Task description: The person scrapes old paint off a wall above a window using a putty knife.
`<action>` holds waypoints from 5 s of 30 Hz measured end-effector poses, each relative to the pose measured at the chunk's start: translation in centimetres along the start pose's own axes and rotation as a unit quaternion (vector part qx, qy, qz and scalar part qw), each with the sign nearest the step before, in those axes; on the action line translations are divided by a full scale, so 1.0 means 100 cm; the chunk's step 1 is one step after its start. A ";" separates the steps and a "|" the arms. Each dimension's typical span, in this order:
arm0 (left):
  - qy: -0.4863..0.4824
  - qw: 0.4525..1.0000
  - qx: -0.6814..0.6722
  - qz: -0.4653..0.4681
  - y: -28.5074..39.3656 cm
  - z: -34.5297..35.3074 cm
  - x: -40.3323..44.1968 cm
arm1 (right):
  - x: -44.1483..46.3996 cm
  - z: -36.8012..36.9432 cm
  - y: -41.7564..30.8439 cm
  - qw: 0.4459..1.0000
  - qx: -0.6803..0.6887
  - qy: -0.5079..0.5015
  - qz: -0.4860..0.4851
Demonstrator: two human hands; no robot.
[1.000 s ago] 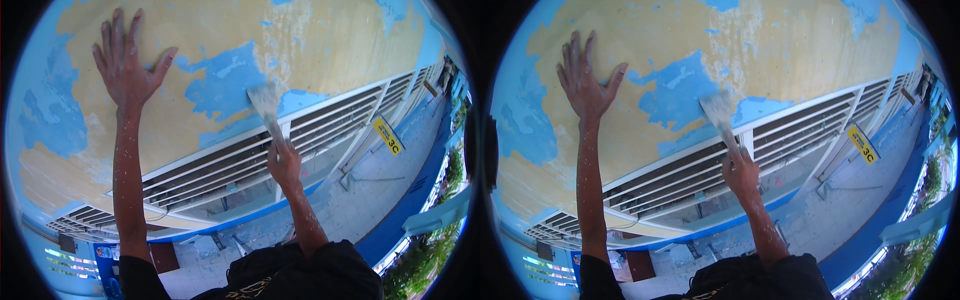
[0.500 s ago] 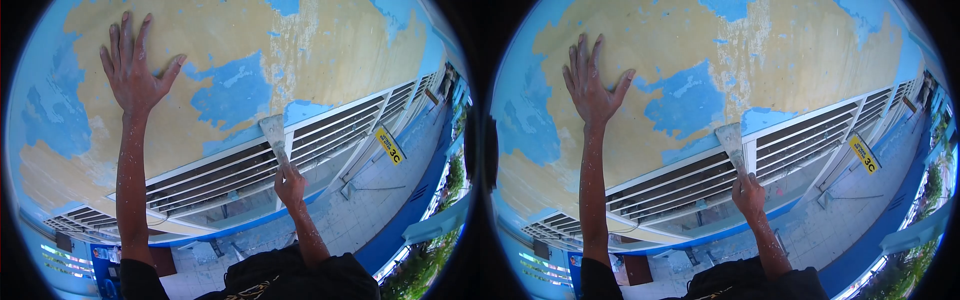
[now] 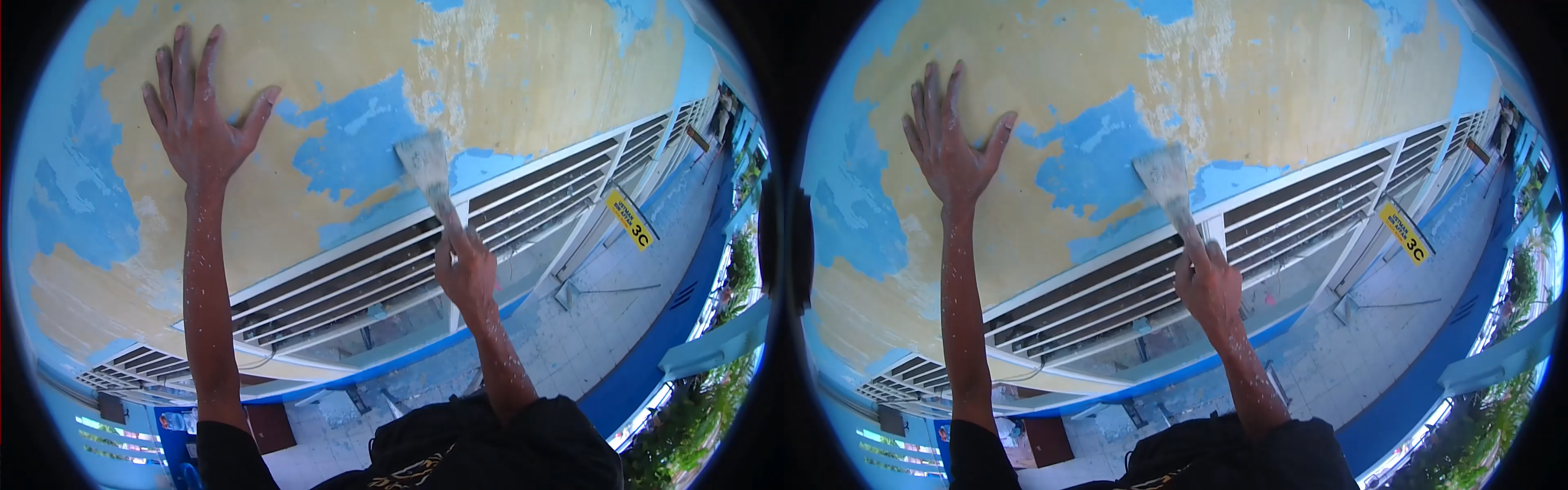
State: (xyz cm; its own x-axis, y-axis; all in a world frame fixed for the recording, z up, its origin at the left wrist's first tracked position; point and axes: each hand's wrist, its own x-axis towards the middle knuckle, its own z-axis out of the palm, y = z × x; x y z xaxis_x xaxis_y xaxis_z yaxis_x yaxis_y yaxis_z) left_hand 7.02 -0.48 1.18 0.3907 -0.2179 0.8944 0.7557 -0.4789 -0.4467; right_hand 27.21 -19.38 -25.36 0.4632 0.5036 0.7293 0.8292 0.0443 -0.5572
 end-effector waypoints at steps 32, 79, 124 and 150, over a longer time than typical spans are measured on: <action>0.000 1.000 -0.001 0.002 -0.001 0.001 -0.003 | 0.024 -0.009 -0.017 1.000 -0.011 -0.002 0.008; 0.010 1.000 -0.007 -0.005 -0.005 0.004 -0.003 | 0.012 -0.009 -0.004 0.999 -0.024 0.022 -0.027; -0.002 1.000 -0.019 -0.021 -0.005 -0.002 -0.004 | 0.036 -0.022 -0.009 0.995 -0.053 0.021 -0.086; 0.000 1.000 -0.011 -0.001 -0.006 0.000 -0.002 | 0.097 -0.061 -0.015 0.966 -0.152 0.002 -0.208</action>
State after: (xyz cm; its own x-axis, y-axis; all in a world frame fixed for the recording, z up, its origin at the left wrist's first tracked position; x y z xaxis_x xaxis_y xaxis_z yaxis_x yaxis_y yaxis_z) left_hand 6.50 -0.17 1.24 0.3883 -0.2172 0.8956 0.7455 -0.4973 -0.4438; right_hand 32.38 -19.82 -15.04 0.0709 0.4933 0.8669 0.9972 -0.0142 -0.0735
